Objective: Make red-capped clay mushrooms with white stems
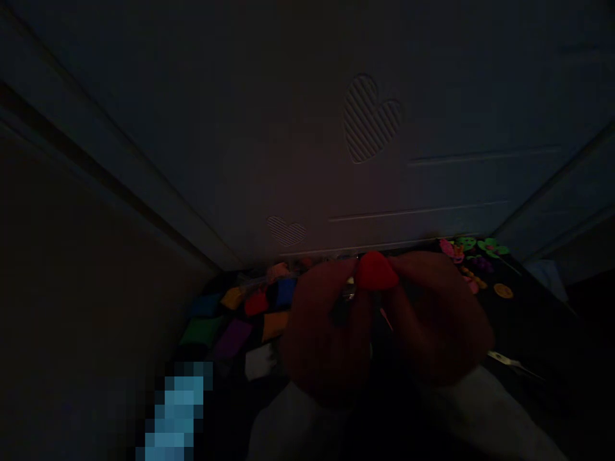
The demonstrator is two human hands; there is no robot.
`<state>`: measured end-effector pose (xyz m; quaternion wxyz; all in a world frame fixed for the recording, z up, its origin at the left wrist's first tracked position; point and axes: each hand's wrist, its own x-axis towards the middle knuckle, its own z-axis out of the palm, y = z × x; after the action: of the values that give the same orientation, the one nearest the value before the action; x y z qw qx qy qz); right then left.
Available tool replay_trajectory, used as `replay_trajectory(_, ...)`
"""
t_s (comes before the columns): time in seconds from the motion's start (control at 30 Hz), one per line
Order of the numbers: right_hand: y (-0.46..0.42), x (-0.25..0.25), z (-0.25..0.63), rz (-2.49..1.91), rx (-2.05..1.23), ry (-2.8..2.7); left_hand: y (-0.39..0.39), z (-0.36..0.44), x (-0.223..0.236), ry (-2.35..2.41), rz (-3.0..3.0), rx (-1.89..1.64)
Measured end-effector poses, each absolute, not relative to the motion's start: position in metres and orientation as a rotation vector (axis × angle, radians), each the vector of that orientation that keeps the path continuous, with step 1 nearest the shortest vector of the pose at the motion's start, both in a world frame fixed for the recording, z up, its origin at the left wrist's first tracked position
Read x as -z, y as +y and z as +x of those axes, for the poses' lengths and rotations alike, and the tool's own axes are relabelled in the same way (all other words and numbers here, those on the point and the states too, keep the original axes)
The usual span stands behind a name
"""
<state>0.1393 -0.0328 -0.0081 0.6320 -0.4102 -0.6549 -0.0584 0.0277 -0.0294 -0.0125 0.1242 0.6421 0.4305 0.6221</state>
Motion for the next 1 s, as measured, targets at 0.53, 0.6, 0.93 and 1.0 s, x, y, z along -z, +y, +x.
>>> replay_trajectory(0.53, -0.023, 0.000, 0.146, -1.117, -0.575, -1.190, -0.012, 0.022, -0.003, 0.875, 1.091, -1.452)
replay_trajectory(0.6, -0.021, -0.001, 0.148, -1.071, -0.726, -1.122, -0.007, 0.021, -0.008, 0.918, 1.048, -1.384)
replay_trajectory(0.93, -0.021, 0.001, 0.146, -0.993, -0.655, -1.181, -0.001, 0.029, -0.007, 0.709, 0.944, -1.332)
replay_trajectory(1.0, -0.024, -0.001, 0.148, -1.037, -0.401, -1.324, 0.000, 0.028, -0.001, 0.641, 0.908, -1.351)
